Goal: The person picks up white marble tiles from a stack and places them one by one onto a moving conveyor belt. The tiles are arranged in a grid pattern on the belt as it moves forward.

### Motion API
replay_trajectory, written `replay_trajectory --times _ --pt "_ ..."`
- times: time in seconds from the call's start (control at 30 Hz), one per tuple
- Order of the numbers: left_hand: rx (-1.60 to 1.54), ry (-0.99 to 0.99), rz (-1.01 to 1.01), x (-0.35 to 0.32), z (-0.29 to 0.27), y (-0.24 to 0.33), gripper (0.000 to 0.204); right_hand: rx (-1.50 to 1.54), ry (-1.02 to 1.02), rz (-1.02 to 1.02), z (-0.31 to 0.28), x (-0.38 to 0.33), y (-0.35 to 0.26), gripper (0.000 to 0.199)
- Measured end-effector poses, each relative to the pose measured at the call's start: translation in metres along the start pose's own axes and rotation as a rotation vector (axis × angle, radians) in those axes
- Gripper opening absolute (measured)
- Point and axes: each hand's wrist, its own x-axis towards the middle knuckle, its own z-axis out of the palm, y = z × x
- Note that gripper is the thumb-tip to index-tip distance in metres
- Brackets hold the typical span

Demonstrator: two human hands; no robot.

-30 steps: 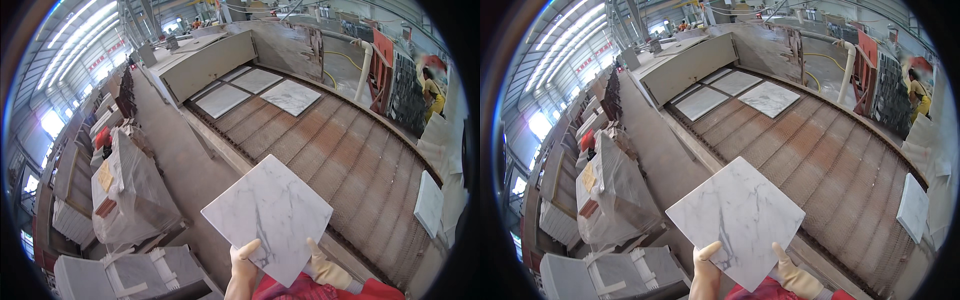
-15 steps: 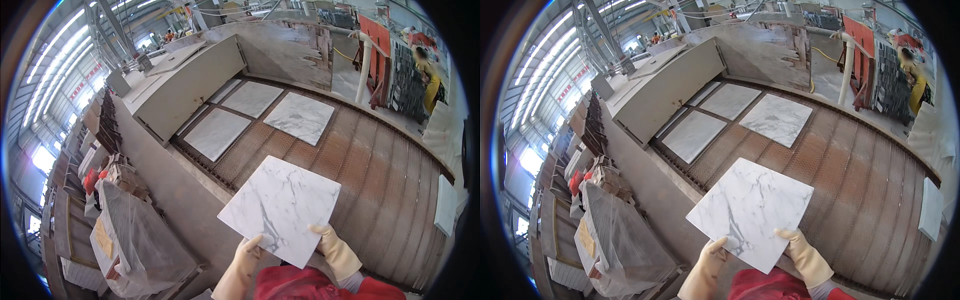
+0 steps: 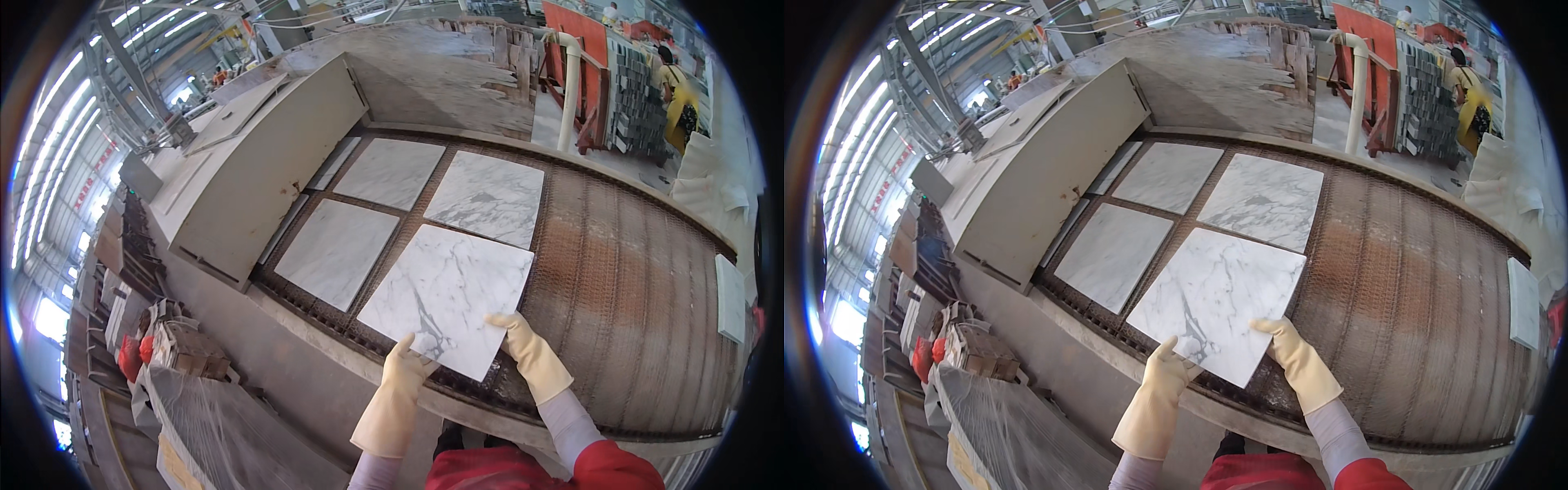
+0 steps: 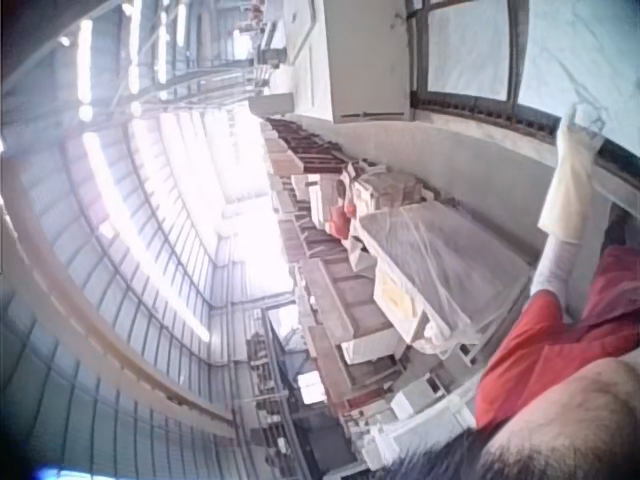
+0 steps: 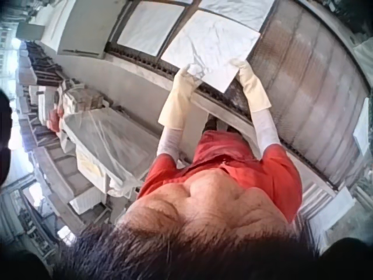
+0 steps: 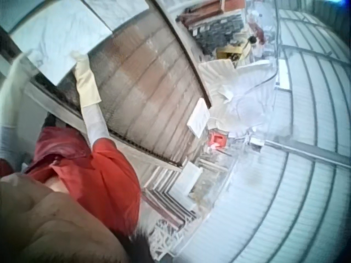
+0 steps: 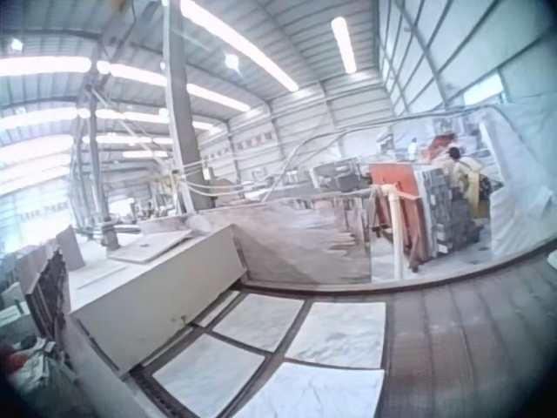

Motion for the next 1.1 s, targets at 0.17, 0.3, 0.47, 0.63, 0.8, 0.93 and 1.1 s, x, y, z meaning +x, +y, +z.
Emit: replay_trajectory --times 0.17,0.3,0.47,0.63,0.8,0.93,1.1 --pt "0.187 -0.331 0.149 0.046 -0.036 -0.002 0.048 -0.026 0.083 0.075 -0.007 0.017 0.004 0.056" --pt "0.245 -0.819 0.243 0.087 -0.097 -0.018 0.045 -0.035 0.321 0.364 -0.072 0.037 0.027 0.049" --pt "-0.392 -0.171 -0.256 0.037 -0.03 -0.009 0.048 -0.087 0.44 0.246 -0.036 0.015 0.007 0.047" --pt "-0.055 -0.065 -0.055 0.015 -0.008 -0.007 0.058 -0.213 0.536 0.118 0.005 -0.017 -0.01 0.052" --pt "-0.049 -0.021 -0.01 0.026 -0.018 -0.014 0.059 -0.357 0.49 -0.239 0.026 -0.091 -0.062 0.049" --pt "0.209 -0.2 0.194 -0.006 -0.003 -0.026 0.073 -0.502 0.65 -0.303 0.001 -0.198 -0.08 0.041" --pt "0.399 -0.296 0.536 -0.102 0.048 -0.081 0.051 -0.381 0.826 -0.281 -0.028 -0.347 -0.063 0.043"
